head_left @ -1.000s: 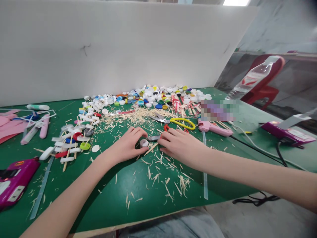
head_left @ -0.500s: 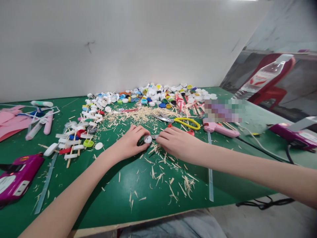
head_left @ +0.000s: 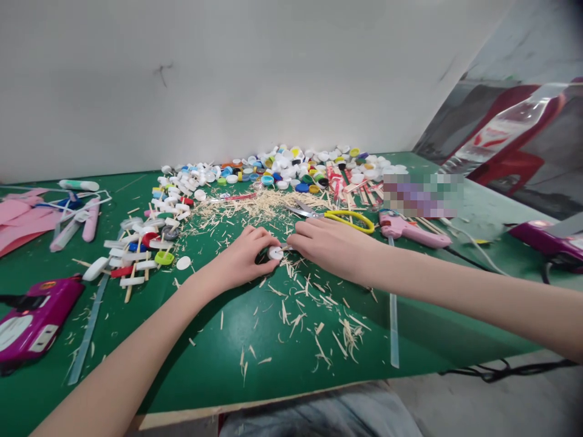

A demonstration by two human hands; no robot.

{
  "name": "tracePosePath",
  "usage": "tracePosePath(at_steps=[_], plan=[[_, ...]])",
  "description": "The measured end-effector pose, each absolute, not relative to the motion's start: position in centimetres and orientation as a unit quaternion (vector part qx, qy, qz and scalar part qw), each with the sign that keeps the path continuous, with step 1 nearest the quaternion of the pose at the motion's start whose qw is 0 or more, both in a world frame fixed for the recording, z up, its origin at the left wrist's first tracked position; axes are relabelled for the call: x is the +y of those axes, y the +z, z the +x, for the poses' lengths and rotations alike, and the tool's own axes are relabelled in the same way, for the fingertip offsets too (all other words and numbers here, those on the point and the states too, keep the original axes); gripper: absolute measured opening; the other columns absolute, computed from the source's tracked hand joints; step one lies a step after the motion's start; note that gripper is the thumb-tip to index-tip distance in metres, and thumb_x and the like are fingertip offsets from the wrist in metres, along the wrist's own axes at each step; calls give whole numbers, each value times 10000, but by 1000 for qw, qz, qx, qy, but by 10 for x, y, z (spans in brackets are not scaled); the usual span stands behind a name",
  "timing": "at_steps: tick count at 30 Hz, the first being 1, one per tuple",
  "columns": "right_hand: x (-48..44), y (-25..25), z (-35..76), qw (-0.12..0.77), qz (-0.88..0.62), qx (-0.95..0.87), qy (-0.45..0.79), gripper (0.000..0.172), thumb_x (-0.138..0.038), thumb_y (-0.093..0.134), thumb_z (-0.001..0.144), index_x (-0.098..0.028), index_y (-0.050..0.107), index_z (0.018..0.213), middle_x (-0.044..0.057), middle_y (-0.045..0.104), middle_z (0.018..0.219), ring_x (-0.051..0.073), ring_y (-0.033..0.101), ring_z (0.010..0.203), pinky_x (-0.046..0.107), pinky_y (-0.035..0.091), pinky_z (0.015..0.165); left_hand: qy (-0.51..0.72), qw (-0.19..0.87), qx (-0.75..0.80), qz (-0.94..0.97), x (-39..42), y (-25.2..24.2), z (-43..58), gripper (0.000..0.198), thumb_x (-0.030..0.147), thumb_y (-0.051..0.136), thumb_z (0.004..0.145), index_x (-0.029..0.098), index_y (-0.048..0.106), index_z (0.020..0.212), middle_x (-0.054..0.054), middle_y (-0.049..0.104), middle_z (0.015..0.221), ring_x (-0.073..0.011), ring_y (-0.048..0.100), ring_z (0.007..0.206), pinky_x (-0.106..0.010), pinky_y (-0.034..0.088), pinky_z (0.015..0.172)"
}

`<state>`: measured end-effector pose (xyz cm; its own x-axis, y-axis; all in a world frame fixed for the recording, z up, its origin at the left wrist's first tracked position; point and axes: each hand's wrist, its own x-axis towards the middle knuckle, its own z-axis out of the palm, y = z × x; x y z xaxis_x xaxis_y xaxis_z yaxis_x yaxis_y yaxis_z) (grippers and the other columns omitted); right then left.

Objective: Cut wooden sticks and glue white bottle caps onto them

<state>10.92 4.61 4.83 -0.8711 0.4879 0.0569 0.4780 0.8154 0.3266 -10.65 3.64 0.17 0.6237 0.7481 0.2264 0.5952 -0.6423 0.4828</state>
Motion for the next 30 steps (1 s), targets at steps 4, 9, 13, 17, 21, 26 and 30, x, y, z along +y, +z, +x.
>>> tracePosePath(at_steps=[4,9,13,17,21,26,30], plan=[[46,53,104,43,241,957,156,225,-73,474,849,-162,596,1015,53,580,871,179,513,808,311,374,698,201,189,379,883,36,2,-106,201,334,518,866,210,557,1019,-47,535,973,-210,421,962,-364,405,862],[44,63,87,56,190,966,166,194,-82,489,838,-144,614,973,62,598,886,193,503,836,326,368,723,207,182,370,887,37,2,-105,181,357,496,878,193,568,907,-48,538,896,-207,432,921,-368,406,849],[47,71,74,66,158,974,147,187,-78,484,827,-138,617,944,69,610,878,185,501,822,320,363,713,217,178,365,888,38,1,-106,167,359,502,869,205,566,873,-50,559,900,-216,452,928,-384,403,850],[57,69,86,81,211,968,106,218,-65,486,807,-165,611,955,57,608,849,174,521,783,302,356,655,228,195,375,877,39,2,-109,164,343,526,848,206,569,928,-49,567,940,-211,464,955,-374,413,862],[62,56,107,39,296,953,42,213,-249,370,927,-206,577,946,21,586,743,145,519,641,280,316,547,280,242,407,835,40,6,-109,200,321,569,817,223,568,992,-34,607,1018,-192,526,955,-359,442,834],[55,41,108,-16,311,950,32,260,-291,349,946,-185,578,880,43,566,756,163,522,717,290,364,615,351,319,437,765,39,12,-106,308,366,613,789,213,543,1047,-48,622,1044,-175,580,944,-333,484,789],[49,36,97,-119,305,944,-49,246,-322,401,930,-170,586,873,64,585,866,165,522,795,305,400,703,391,300,429,757,34,19,-102,246,353,611,801,213,565,998,-39,621,1034,-156,575,901,-322,481,780]])
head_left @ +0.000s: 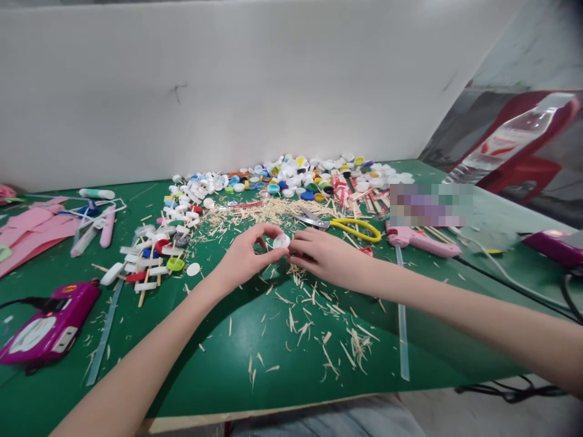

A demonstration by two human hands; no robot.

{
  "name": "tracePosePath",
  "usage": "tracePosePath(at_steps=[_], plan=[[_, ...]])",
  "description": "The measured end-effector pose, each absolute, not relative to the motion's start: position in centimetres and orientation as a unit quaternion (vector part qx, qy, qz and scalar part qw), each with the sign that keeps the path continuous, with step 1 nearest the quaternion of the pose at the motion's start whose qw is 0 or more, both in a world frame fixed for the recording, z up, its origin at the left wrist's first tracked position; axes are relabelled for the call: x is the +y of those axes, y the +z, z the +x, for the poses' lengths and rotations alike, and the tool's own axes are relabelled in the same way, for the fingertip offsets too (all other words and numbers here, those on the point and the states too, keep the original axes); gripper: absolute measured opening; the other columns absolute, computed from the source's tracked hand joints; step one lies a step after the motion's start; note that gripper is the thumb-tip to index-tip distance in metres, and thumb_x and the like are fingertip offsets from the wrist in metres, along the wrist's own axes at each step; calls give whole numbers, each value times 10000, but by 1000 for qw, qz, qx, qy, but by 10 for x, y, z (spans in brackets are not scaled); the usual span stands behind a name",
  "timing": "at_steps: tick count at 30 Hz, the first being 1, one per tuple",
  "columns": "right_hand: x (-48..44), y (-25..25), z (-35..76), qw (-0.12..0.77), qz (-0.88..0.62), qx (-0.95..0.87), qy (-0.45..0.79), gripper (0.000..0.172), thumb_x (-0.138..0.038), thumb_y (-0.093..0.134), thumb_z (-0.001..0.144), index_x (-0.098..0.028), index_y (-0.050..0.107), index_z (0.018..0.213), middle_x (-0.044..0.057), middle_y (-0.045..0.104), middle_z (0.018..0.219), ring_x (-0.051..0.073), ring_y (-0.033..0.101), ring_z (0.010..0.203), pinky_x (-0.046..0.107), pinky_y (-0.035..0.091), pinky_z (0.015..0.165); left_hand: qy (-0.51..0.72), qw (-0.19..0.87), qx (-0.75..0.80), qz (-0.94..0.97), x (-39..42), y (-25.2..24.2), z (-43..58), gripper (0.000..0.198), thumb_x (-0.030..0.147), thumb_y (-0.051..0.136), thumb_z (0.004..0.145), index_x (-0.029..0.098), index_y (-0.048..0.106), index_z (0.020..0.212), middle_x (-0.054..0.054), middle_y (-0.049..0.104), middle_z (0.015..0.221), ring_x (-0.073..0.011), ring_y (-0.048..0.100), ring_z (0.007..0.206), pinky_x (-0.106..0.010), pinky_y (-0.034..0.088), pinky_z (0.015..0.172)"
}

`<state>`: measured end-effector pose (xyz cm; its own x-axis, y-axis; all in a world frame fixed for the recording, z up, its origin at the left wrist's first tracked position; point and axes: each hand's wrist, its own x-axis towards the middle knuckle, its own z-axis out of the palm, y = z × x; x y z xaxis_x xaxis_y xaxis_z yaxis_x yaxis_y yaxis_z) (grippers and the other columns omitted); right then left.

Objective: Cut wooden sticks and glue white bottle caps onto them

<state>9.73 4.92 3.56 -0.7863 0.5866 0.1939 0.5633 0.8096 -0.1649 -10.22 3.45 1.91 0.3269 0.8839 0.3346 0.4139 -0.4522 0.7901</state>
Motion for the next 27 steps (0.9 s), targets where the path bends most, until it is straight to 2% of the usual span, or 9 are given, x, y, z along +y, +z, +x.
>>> tracePosePath(at_steps=[5,11,18,22,27], plan=[[46,40,98,133,-341,-884,292,234,-331,416,907,-182,590,858,14,628,781,125,553,672,264,414,603,395,264,415,776,30,23,-98,228,357,599,815,238,577,1008,-34,601,997,-165,551,898,-344,465,788],[48,62,107,147,-395,-817,394,309,-371,367,909,-200,602,803,26,666,815,127,580,719,269,454,684,383,260,407,787,30,21,-94,197,357,619,806,242,595,964,-19,561,890,-158,530,838,-333,455,764],[46,58,102,134,-432,-810,374,401,-517,346,896,-217,532,706,21,600,705,133,517,604,279,430,568,381,239,408,794,28,24,-89,187,339,634,801,225,593,944,-13,582,890,-151,527,825,-309,444,729],[45,46,98,151,-416,-809,387,379,-462,266,929,-221,520,785,28,593,755,142,531,664,286,450,624,380,236,415,792,27,25,-87,184,363,635,802,222,604,916,-10,583,887,-151,531,831,-303,438,721],[42,50,94,127,-393,-837,358,403,-338,169,944,-206,548,913,70,616,887,163,551,762,294,450,658,394,257,426,772,27,20,-86,178,371,627,807,221,603,900,-10,565,876,-142,519,789,-291,431,690]])
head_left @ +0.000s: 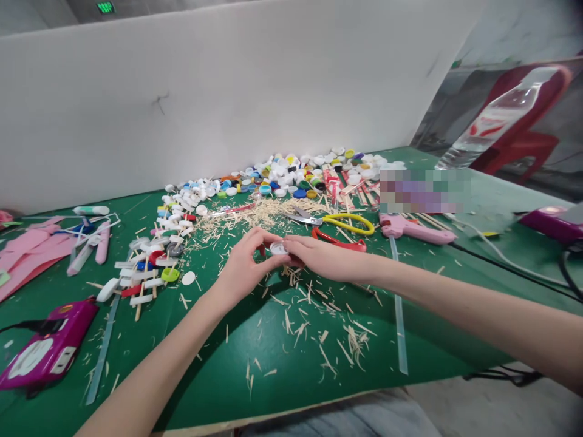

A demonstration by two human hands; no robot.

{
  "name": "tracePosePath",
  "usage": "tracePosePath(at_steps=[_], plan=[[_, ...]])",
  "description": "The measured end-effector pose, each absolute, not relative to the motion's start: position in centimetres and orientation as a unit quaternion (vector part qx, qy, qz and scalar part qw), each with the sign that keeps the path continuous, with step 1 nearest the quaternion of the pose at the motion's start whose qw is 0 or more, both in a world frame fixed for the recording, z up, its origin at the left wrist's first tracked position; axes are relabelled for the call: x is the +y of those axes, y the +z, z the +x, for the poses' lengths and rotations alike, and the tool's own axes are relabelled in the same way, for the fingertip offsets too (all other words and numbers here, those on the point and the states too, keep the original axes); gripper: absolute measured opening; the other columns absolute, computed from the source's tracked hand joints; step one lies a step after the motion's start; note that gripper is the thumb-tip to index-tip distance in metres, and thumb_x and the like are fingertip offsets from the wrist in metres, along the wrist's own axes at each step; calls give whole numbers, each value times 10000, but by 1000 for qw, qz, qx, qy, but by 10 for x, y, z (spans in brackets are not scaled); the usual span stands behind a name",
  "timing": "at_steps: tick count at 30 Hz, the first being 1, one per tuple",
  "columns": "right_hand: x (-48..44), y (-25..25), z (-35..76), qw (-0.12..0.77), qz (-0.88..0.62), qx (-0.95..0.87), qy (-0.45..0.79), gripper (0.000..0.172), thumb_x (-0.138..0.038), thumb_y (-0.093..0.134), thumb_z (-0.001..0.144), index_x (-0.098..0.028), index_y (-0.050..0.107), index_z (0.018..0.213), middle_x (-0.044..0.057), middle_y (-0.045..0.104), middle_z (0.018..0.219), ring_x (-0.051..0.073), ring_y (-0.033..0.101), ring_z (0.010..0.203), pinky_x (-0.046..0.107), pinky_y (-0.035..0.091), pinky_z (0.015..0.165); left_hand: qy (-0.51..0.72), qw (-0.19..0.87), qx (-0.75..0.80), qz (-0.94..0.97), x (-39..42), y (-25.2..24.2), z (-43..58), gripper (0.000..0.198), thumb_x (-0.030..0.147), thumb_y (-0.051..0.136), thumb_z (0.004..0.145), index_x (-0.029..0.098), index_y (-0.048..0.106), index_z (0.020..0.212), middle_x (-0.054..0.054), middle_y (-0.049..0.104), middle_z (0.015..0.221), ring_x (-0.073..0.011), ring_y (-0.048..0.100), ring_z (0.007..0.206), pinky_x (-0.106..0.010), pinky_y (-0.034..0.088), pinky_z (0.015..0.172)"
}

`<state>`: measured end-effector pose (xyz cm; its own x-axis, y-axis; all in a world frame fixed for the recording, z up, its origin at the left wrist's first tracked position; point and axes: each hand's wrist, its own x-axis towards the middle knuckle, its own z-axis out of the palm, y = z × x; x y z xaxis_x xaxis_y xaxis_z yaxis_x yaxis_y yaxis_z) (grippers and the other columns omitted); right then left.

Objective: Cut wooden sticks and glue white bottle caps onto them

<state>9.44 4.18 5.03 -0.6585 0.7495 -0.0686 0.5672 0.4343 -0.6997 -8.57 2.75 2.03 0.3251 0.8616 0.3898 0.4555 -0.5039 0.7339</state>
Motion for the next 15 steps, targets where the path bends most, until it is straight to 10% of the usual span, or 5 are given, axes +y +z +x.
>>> tracePosePath(at_steps=[15], plan=[[38,62,100,84,-456,-792,397,337,-390,284,880,-209,560,946,83,595,1071,213,534,990,328,384,860,415,308,424,744,20,14,-74,178,325,647,793,208,584,911,-4,551,865,-133,491,765,-274,403,694]])
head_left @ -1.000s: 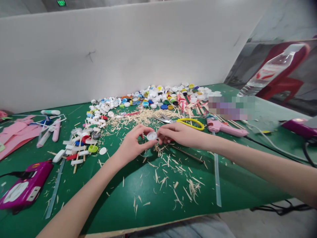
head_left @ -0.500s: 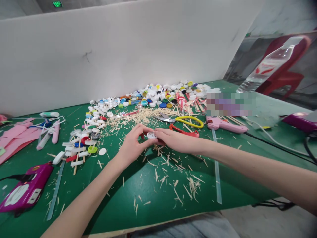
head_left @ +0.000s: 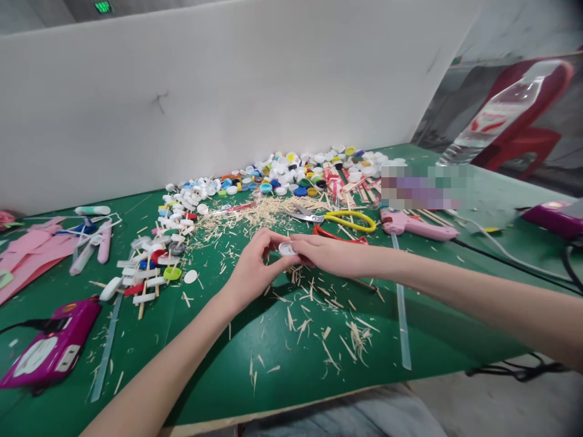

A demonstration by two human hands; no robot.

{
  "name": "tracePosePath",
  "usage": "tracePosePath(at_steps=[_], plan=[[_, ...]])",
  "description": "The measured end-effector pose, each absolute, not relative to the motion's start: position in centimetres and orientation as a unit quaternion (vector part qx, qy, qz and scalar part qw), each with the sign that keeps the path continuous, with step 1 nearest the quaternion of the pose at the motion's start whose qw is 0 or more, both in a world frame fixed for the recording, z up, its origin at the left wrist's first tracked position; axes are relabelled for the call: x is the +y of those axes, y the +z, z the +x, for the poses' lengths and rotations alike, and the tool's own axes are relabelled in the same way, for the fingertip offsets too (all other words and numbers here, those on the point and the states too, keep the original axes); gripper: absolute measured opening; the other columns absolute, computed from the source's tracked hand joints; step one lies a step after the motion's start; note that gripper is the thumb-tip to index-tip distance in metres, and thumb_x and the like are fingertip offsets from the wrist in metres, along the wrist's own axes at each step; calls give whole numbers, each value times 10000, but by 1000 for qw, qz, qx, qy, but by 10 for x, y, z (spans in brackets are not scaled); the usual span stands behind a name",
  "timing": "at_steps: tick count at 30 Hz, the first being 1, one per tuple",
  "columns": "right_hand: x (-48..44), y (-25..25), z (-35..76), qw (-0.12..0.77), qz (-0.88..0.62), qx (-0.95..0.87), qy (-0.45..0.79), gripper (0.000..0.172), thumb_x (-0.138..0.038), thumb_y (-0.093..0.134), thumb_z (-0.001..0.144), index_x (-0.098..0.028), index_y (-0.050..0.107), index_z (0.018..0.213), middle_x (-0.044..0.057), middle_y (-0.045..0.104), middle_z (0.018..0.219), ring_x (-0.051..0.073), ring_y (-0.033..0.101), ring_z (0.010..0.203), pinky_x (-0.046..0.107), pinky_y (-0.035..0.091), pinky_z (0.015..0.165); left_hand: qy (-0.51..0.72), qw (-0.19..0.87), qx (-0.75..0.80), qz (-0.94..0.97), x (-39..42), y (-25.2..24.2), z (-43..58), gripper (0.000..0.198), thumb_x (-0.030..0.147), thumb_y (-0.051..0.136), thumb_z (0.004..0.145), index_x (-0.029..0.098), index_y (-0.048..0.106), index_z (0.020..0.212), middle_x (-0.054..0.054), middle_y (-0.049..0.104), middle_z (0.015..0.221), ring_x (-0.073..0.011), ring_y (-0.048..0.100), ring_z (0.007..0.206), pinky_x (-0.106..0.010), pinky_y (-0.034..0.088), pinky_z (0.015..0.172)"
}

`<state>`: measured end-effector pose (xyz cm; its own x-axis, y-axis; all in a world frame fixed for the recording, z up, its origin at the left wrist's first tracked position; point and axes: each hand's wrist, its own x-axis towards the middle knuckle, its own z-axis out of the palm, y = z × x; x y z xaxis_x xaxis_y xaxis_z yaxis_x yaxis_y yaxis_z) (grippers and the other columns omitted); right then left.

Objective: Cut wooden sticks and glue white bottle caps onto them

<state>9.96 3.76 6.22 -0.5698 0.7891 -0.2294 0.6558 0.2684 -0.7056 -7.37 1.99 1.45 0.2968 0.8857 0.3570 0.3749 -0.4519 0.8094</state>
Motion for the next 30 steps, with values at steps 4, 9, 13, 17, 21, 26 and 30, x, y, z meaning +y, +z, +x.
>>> tracePosePath(at_steps=[4,9,13,17,21,26,30], plan=[[39,63,102,78,-481,-805,338,239,-304,314,841,-206,486,708,77,597,904,187,534,824,318,397,743,407,332,416,742,16,14,-67,202,336,649,790,203,573,922,-10,551,869,-140,476,770,-276,386,698],[48,51,98,126,-517,-754,386,333,-296,214,886,-205,434,653,29,531,593,131,443,536,279,328,525,399,344,425,736,14,13,-62,204,343,639,794,203,546,911,-14,559,892,-150,467,793,-293,374,733],[54,54,87,118,-539,-783,289,376,-276,205,925,-178,531,765,27,516,578,120,411,502,280,275,505,396,348,427,734,13,13,-61,217,338,649,787,207,528,911,-5,545,878,-150,459,786,-292,369,736],[57,54,76,82,-532,-823,183,277,-184,285,905,-151,560,924,7,493,581,111,375,487,275,239,503,394,333,439,736,14,14,-62,208,351,630,800,206,520,901,-1,511,848,-149,442,772,-288,364,724],[61,49,71,79,-538,-821,174,317,-191,261,916,-142,574,944,12,505,592,114,392,489,270,248,507,392,327,435,742,15,15,-64,206,366,601,821,205,509,910,-7,502,865,-154,446,792,-294,370,733],[63,49,71,71,-538,-823,169,376,-206,219,930,-142,590,938,21,533,601,120,432,505,263,274,510,399,309,425,751,16,13,-65,189,360,565,848,205,506,939,-19,503,899,-157,456,821,-303,383,765],[64,51,73,59,-523,-839,139,295,-148,309,890,-121,595,957,23,538,604,127,445,531,270,279,542,400,297,405,767,17,10,-66,181,343,412,926,206,506,997,-44,519,960,-171,461,899,-330,374,842]])
